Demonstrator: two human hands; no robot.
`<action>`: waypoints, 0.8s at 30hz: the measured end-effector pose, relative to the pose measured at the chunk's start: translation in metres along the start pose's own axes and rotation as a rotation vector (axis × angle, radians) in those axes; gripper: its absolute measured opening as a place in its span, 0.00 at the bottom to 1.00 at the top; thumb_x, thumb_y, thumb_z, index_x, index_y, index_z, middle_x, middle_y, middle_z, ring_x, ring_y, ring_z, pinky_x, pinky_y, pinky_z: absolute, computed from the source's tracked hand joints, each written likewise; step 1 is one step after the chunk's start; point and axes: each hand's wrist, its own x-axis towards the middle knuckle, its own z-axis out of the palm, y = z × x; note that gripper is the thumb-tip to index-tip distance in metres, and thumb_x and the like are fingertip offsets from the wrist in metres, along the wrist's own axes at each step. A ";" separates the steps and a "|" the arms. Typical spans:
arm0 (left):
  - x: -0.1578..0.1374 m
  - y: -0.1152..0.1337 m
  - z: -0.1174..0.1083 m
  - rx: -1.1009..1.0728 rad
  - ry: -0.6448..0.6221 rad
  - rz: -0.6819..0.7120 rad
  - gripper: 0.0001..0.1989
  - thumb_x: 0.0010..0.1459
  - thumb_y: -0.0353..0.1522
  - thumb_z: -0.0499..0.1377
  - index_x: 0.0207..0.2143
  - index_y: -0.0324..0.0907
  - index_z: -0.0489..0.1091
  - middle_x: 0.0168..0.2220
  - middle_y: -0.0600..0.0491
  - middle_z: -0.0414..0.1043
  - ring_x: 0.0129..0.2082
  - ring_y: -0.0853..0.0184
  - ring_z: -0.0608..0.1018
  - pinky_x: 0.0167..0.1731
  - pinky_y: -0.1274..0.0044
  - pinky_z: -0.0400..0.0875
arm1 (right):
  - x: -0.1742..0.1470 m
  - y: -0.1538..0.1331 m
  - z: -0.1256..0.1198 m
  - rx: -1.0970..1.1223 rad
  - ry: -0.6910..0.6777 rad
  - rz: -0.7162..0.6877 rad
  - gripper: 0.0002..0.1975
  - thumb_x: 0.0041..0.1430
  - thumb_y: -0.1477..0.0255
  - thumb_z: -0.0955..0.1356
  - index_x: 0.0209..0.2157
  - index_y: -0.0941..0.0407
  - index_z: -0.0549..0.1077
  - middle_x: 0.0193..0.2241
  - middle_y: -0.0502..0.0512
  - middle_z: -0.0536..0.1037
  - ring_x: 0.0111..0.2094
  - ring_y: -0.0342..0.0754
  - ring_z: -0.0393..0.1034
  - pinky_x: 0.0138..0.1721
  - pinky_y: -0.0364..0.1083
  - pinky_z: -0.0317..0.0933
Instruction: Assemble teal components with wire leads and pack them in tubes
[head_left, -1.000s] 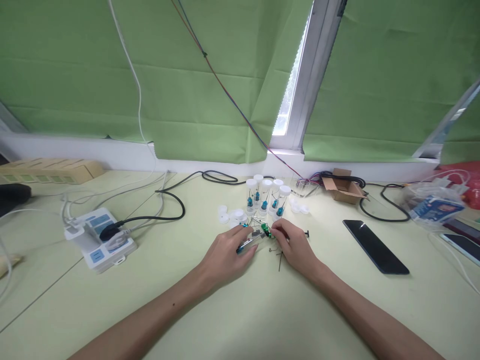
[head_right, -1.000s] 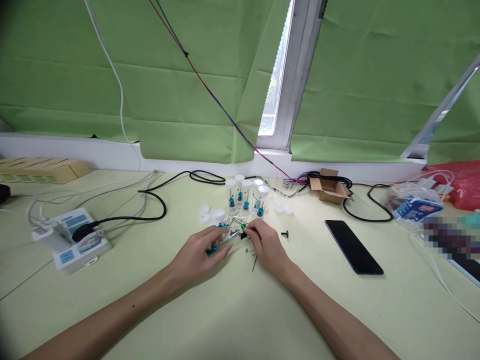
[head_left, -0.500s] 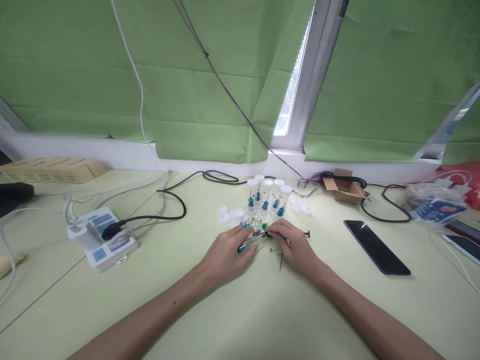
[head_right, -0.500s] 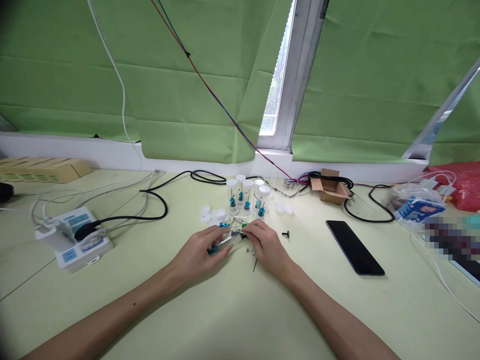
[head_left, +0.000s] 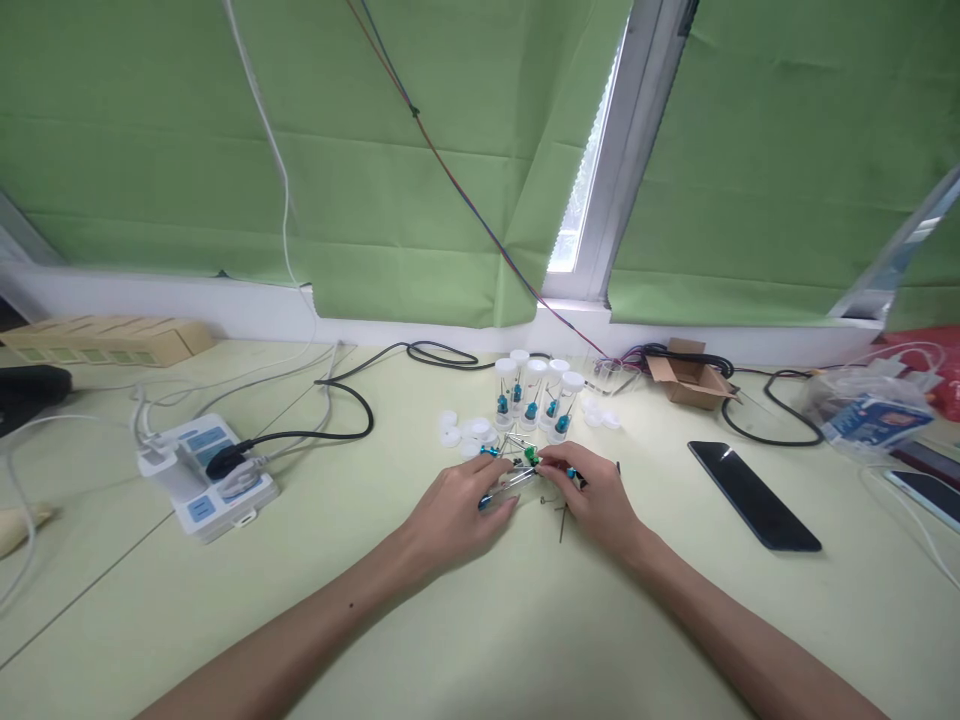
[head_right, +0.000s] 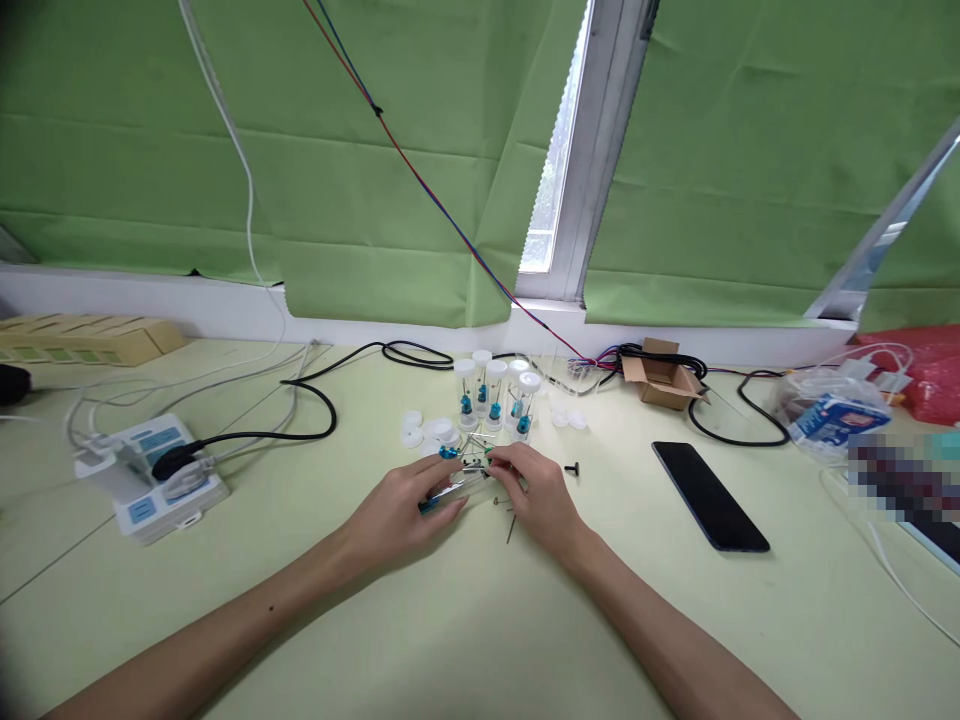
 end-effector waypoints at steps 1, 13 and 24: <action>0.000 0.001 -0.001 0.008 -0.009 0.004 0.12 0.58 0.32 0.57 0.45 0.46 0.70 0.35 0.53 0.73 0.30 0.66 0.74 0.28 0.76 0.67 | 0.000 0.000 0.000 0.002 0.003 0.002 0.05 0.64 0.72 0.66 0.38 0.53 0.74 0.34 0.54 0.79 0.33 0.49 0.73 0.37 0.47 0.68; 0.000 0.005 -0.003 -0.006 -0.034 0.081 0.13 0.59 0.30 0.56 0.48 0.45 0.68 0.35 0.53 0.72 0.32 0.66 0.73 0.30 0.76 0.66 | -0.002 0.001 0.003 0.099 0.029 0.001 0.06 0.64 0.72 0.66 0.41 0.53 0.73 0.34 0.54 0.77 0.34 0.48 0.72 0.36 0.47 0.68; -0.001 0.002 -0.001 -0.050 -0.015 0.061 0.15 0.59 0.31 0.56 0.49 0.46 0.68 0.37 0.53 0.72 0.31 0.68 0.73 0.30 0.77 0.65 | -0.001 -0.002 0.003 0.108 0.056 -0.071 0.07 0.64 0.76 0.66 0.42 0.54 0.72 0.37 0.56 0.76 0.39 0.49 0.72 0.39 0.48 0.68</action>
